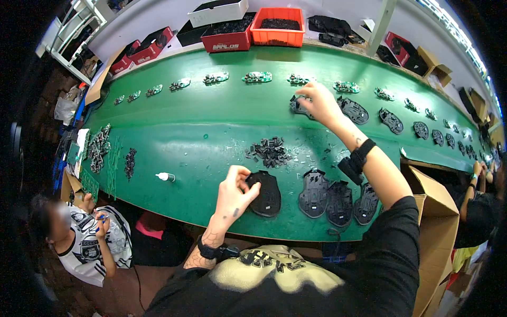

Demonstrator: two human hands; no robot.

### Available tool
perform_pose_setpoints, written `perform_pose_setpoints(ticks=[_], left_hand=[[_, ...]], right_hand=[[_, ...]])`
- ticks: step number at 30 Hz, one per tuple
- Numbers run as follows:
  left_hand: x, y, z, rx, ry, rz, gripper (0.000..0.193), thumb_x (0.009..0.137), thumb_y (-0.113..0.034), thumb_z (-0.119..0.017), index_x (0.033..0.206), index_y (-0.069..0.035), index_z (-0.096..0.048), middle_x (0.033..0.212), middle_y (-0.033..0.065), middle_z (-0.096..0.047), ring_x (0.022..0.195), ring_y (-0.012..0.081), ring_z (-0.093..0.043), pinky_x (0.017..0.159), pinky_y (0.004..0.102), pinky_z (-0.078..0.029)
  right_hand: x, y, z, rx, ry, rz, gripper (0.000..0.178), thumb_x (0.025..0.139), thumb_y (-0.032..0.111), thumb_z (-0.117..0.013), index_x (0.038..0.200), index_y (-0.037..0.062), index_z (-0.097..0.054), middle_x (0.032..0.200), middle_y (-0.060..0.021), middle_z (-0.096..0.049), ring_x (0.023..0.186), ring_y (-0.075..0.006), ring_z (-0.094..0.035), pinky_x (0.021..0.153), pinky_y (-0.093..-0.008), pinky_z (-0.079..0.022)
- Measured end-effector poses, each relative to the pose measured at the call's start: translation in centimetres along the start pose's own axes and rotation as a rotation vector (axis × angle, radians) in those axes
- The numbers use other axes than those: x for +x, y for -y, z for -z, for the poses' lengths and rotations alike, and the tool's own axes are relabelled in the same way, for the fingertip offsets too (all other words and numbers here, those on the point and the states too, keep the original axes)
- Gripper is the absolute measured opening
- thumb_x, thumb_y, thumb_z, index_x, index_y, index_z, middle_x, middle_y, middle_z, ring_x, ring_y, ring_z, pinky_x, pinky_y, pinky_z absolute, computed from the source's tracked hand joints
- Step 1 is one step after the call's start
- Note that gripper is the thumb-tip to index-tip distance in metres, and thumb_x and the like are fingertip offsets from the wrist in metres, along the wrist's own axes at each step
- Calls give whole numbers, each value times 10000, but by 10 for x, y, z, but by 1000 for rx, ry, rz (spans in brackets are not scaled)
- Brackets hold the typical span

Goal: The person assembles small electronic components on a green workbench. They apply glue to black plastic housings, insert small parts, and place the assembled units into a cardboard box. The person also handles circuit boards and other small parts throughout the process.

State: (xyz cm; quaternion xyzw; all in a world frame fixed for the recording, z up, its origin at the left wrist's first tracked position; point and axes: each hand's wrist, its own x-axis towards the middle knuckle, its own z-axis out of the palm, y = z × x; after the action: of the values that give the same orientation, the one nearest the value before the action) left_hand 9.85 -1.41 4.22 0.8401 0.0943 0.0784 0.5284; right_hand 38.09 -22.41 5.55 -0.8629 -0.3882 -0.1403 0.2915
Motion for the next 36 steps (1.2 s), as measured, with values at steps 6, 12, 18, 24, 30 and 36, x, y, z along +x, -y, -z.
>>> perform_pose_setpoints(ticks=[6, 12, 18, 24, 30, 36], left_hand=[[1, 5, 17, -492, 34, 201, 412, 901, -35, -649, 1272, -25, -468, 1024, 73, -622, 611, 62, -555, 519, 215, -455], [3, 27, 24, -577, 4, 157, 481, 948, -54, -615, 1392, -16, -434, 1071, 96, -622, 659, 91, -588, 512, 228, -494], [10, 22, 24, -612, -97, 155, 513, 965, -78, -603, 1434, 2, -413, 1102, 101, -625, 816, 143, -653, 608, 278, -601], [20, 11, 19, -661, -109, 79, 528, 982, -105, -599, 1451, 3, -381, 1173, 120, -613, 928, 164, -658, 684, 294, -611], [23, 2, 21, -647, -107, 0, 523, 983, -87, -601, 1453, 2, -389, 1188, 124, -625, 982, 168, -657, 754, 306, -606], [27, 12, 22, -605, -71, -28, 567, 977, -105, -621, 1473, 1, -367, 1260, 157, -598, 960, 171, -666, 768, 306, -600]], right_hand=[[-16, 76, -19, 142, 355, 53, 138, 773, 182, -732, 844, 67, -759, 836, -118, -656, 835, -319, -647, 777, -415, -526], [-20, 77, -32, 12, 405, 78, 111, 784, 147, -702, 852, 62, -725, 850, -127, -655, 855, -348, -635, 801, -426, -521], [-18, 120, -15, 651, 519, -384, 190, 825, 133, -726, 941, -15, -703, 874, -113, -723, 811, -180, -691, 751, -328, -544], [-22, 146, -11, 737, 417, -349, 186, 828, 92, -744, 979, -16, -738, 919, -102, -738, 827, -134, -684, 787, -286, -551], [-23, 147, -15, 901, 489, -516, 233, 815, 84, -773, 1015, -25, -724, 988, -94, -730, 863, -127, -672, 816, -281, -543], [-11, 142, -18, 1063, 650, -672, 326, 795, 89, -797, 1093, -2, -701, 940, -59, -723, 841, -100, -656, 795, -271, -530]])
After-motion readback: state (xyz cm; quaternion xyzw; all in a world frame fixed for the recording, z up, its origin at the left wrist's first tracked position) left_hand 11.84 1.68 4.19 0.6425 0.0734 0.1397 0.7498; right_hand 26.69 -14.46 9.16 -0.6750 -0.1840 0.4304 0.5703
